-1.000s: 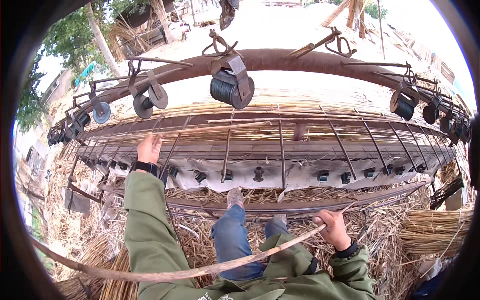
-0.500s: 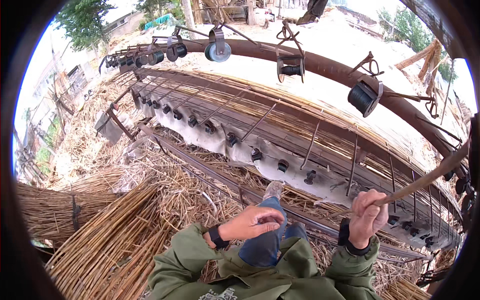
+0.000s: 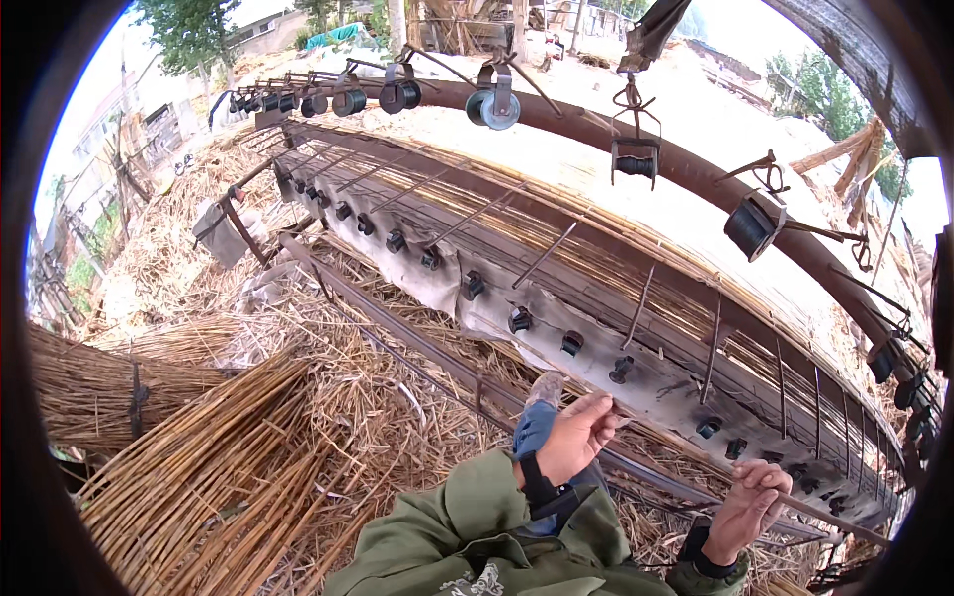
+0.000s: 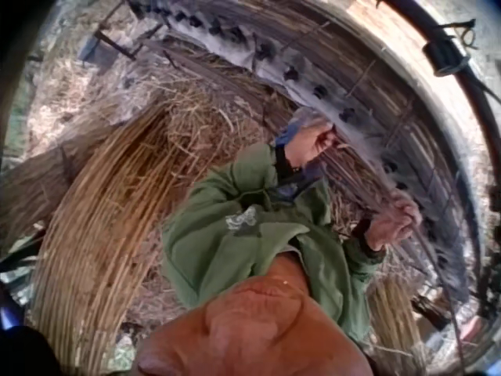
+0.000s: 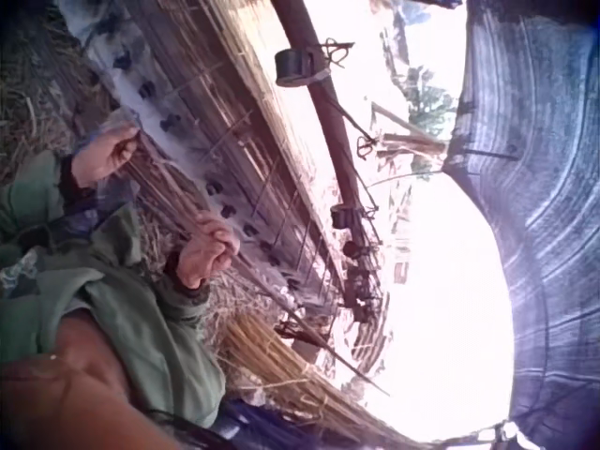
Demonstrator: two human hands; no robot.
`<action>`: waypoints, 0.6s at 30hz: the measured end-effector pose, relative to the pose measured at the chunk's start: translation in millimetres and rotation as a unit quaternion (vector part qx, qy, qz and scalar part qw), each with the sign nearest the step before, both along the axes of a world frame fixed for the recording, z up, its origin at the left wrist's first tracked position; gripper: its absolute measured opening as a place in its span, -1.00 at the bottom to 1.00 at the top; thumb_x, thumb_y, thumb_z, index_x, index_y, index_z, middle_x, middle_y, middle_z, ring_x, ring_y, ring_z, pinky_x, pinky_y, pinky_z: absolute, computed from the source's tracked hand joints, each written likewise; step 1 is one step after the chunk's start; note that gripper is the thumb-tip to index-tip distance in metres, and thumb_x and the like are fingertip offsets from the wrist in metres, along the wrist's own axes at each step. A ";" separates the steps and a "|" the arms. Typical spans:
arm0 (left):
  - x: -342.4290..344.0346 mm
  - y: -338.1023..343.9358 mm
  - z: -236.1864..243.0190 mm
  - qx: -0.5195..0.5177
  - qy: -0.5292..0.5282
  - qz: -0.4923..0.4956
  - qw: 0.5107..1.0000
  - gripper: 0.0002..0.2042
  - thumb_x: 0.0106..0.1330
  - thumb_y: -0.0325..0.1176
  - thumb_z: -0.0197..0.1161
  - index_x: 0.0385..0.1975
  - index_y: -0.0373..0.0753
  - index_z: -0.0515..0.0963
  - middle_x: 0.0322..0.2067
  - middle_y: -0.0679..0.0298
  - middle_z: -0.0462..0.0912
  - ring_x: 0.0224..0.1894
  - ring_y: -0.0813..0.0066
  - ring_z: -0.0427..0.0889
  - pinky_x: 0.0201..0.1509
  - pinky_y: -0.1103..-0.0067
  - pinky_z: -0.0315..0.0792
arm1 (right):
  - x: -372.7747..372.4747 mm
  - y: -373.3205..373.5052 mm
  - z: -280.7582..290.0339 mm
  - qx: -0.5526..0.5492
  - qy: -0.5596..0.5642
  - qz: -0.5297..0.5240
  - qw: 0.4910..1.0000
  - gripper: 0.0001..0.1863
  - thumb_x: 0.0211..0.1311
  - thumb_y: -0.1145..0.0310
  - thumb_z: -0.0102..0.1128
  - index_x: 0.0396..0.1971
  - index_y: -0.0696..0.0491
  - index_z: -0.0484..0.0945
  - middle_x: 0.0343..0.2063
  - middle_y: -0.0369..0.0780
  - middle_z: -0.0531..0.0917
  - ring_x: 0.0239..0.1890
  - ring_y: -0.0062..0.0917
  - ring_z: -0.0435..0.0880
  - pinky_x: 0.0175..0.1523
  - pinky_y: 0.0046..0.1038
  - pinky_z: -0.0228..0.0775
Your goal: Operating a manual mechanical loom to weave reeds into a large mat.
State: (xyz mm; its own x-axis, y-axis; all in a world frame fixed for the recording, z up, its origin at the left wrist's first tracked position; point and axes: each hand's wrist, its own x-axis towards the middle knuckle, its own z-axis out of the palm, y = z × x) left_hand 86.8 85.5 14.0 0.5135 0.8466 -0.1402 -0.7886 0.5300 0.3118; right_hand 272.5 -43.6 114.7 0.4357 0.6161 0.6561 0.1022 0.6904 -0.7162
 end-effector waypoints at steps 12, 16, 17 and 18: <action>-44.9 14.0 46.1 0.079 0.182 0.073 0.977 -0.90 0.32 -0.34 0.07 -0.29 -0.22 0.39 -0.33 0.18 0.59 -0.42 0.48 0.58 -0.37 0.63 0.48 | 4.2 24.2 -48.0 -0.087 0.355 0.122 0.923 -0.83 0.34 0.27 -0.09 -0.32 0.05 0.39 -0.36 -0.24 0.51 -0.14 -0.37 0.51 -0.13 -0.37 0.42; -116.7 60.3 73.9 0.056 0.250 0.377 0.890 -0.88 0.34 -0.31 0.05 -0.31 -0.21 0.37 -0.37 0.26 0.55 -0.53 0.67 0.41 -0.44 0.71 0.38 | 66.8 6.3 -31.9 -0.017 0.392 0.021 0.919 -0.77 0.36 0.17 -0.15 -0.37 0.02 0.34 -0.46 -0.30 0.44 -0.31 -0.52 0.47 -0.15 -0.46 0.39; -118.5 60.5 76.3 0.090 0.248 0.369 0.891 -0.89 0.33 -0.32 0.05 -0.28 -0.20 0.36 -0.36 0.25 0.55 -0.52 0.67 0.43 -0.42 0.71 0.39 | 65.3 8.6 -33.6 -0.024 0.392 0.016 0.919 -0.76 0.37 0.16 -0.16 -0.37 0.01 0.34 -0.46 -0.31 0.43 -0.31 -0.53 0.47 -0.16 -0.47 0.39; -111.7 56.1 76.0 0.133 0.227 0.303 0.916 -0.89 0.34 -0.34 0.04 -0.25 -0.20 0.35 -0.35 0.23 0.55 -0.50 0.64 0.45 -0.41 0.70 0.41 | 60.1 11.0 -35.0 -0.037 0.413 -0.020 0.910 -0.75 0.37 0.15 -0.17 -0.36 0.01 0.34 -0.46 -0.31 0.43 -0.31 -0.54 0.47 -0.16 -0.48 0.39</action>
State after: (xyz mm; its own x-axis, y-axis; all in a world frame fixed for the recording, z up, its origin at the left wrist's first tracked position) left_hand -24.9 141.7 90.1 -0.1221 0.9921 0.0300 -0.6691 -0.1046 0.7358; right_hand 332.6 -32.6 79.7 0.7839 0.6186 0.0530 -0.4681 0.6448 -0.6042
